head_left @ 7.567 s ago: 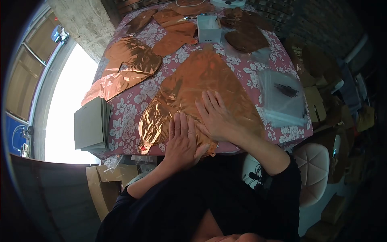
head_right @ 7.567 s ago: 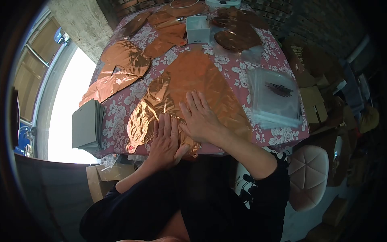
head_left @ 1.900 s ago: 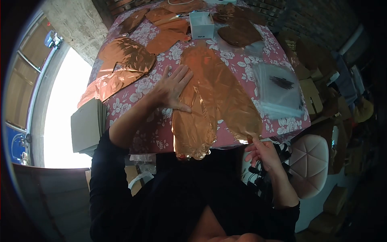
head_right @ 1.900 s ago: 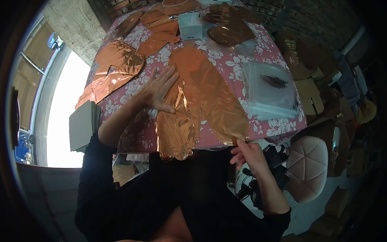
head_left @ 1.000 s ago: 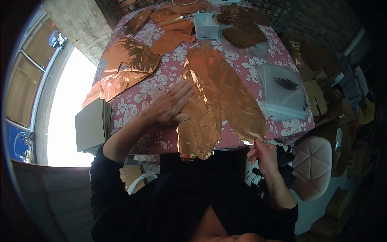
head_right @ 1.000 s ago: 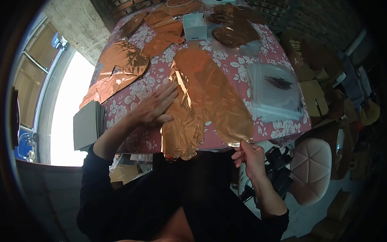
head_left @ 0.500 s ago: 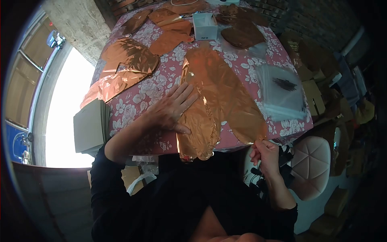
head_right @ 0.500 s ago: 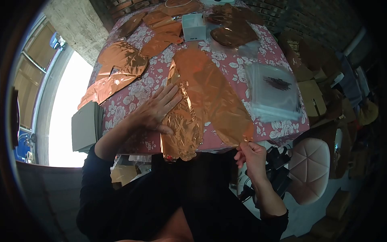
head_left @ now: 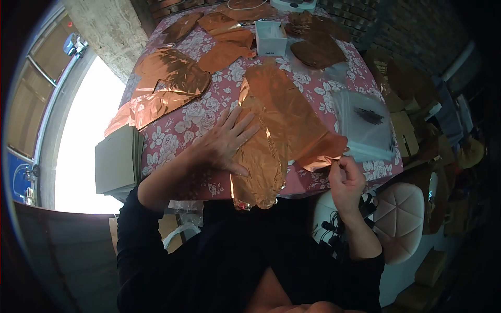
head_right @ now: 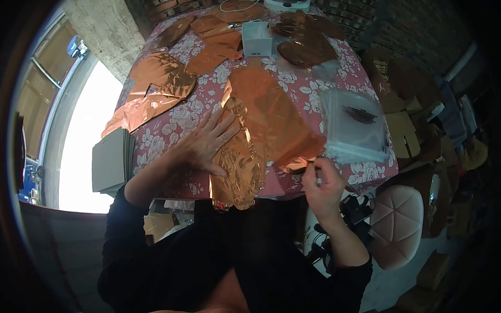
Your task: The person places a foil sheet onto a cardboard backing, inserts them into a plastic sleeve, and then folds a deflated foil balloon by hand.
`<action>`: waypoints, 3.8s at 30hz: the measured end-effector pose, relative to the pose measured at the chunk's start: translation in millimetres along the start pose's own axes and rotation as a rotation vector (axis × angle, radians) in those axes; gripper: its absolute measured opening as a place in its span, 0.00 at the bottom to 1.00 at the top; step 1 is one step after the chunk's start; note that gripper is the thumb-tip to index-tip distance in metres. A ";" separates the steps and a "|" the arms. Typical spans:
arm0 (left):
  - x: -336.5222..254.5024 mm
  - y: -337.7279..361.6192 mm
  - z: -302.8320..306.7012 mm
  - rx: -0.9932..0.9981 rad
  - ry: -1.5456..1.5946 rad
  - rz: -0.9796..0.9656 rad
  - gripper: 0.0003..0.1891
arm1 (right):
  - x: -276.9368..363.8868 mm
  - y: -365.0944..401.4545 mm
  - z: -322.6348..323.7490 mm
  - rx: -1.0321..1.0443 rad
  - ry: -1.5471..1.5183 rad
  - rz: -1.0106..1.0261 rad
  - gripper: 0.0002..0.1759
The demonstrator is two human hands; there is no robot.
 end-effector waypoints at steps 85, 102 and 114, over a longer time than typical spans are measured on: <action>2.8 -2.5 11.3 -0.037 0.106 0.100 0.53 | -4.5 8.9 -166.4 1.024 0.477 0.777 0.39; 27.0 -5.1 7.5 -0.038 0.461 0.070 0.53 | -2.8 10.6 -163.7 0.993 0.456 0.849 0.37; 5.5 0.6 45.2 -0.134 0.225 -0.089 0.24 | -3.5 10.6 -164.1 0.996 0.450 0.838 0.37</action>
Point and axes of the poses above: each hand's wrist, its own y-axis away from the middle knuckle, its own z-axis out of the back of the hand, x = y × z, the point moved 10 cm from there along -y, towards the middle knuckle, and after that the axes turned 5 degrees about -x, right-handed, at the moved point
